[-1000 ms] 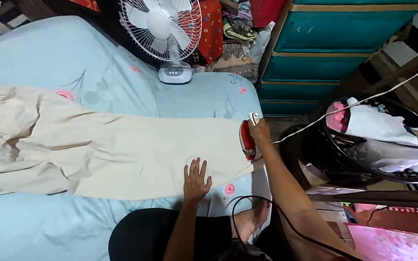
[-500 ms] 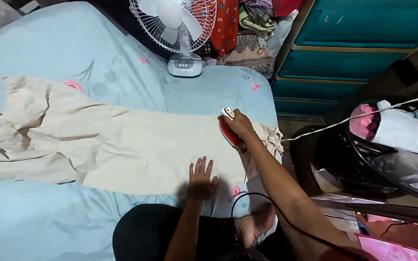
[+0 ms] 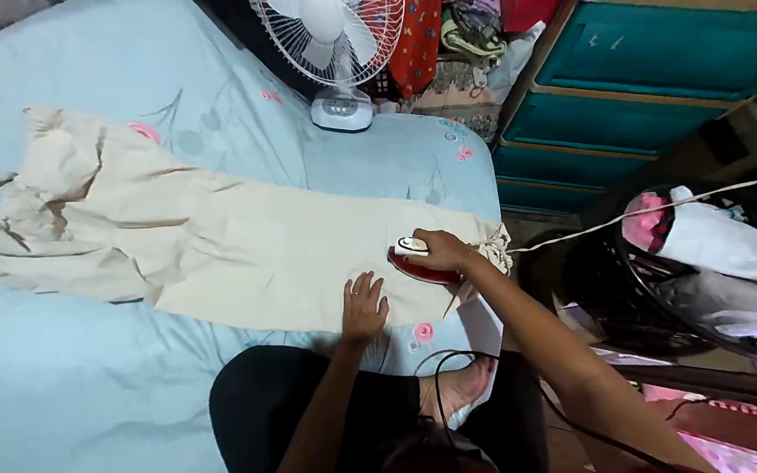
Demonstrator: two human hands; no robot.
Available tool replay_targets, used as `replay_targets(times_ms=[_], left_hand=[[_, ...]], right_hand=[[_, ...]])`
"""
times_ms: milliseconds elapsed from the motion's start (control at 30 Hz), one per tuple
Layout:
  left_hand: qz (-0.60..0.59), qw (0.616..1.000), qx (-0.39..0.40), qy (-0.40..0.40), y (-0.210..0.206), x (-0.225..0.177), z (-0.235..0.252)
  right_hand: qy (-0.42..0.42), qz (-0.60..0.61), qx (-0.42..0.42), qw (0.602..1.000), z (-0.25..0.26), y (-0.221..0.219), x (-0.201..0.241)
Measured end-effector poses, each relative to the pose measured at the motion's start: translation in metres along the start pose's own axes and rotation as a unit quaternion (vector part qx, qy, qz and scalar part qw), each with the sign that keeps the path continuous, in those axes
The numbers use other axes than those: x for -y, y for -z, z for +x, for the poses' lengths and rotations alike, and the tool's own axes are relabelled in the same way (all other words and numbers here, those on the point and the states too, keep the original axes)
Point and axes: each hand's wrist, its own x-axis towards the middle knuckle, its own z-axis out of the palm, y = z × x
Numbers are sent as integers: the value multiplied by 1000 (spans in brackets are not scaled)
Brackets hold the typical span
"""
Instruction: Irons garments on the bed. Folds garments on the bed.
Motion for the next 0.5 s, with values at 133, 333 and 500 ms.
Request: replay_targets(times_ms=[133, 333, 500], left_hand=[[-114, 989, 4, 89, 33, -7, -4], [-115, 966, -76, 219, 79, 9, -15], [-125, 898, -113, 406, 86, 39, -11]], right_hand=[[29, -30, 25, 999, -11, -10, 19], [59, -44, 47, 996, 4, -28, 61], [71, -54, 54, 994, 8, -37, 74]])
